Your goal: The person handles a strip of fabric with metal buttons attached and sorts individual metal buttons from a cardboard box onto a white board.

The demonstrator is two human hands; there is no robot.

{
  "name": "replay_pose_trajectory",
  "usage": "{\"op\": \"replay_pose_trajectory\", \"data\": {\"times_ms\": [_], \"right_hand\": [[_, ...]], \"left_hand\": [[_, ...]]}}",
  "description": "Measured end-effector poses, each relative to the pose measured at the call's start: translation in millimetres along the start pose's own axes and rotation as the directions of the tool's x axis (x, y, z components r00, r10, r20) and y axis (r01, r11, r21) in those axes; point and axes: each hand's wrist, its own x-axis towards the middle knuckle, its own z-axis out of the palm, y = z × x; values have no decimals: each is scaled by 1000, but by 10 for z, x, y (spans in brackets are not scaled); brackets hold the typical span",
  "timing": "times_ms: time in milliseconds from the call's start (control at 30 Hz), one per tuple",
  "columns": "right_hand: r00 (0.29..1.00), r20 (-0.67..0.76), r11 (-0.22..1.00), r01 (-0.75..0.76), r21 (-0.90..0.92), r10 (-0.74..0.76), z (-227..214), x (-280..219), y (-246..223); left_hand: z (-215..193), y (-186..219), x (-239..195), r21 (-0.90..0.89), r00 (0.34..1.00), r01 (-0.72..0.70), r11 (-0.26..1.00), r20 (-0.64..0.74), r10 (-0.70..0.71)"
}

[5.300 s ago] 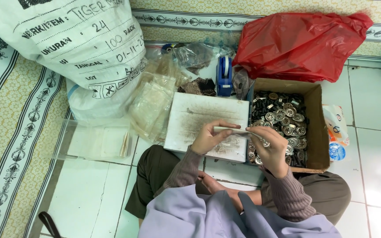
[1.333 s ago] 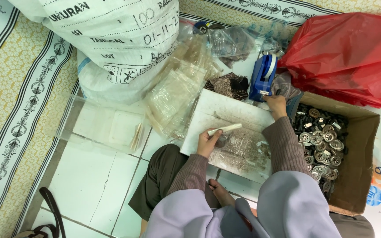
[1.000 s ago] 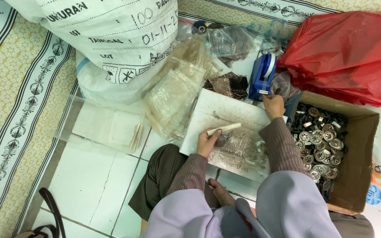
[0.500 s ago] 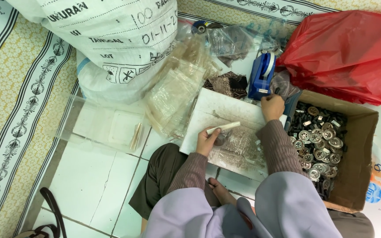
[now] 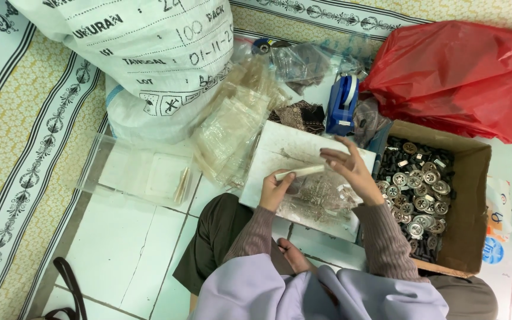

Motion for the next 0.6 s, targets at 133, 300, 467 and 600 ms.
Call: {"op": "replay_pose_trajectory", "data": {"times_ms": [133, 300, 467, 600], "right_hand": [[993, 121, 997, -6, 81, -4, 11, -257, -17], [994, 3, 990, 110, 84, -110, 35, -510, -290], [978, -106, 984, 177, -19, -178, 143, -780, -577], [944, -207, 967, 249, -59, -256, 201, -953, -681]], "left_hand": [[107, 529, -213, -15, 989, -131, 991, 70, 131], [233, 1104, -479, 8, 953, -273, 962, 140, 269], [360, 1413, -676, 23, 942, -321, 947, 116, 316], [487, 1426, -756, -23, 951, -305, 952, 51, 306]]}}
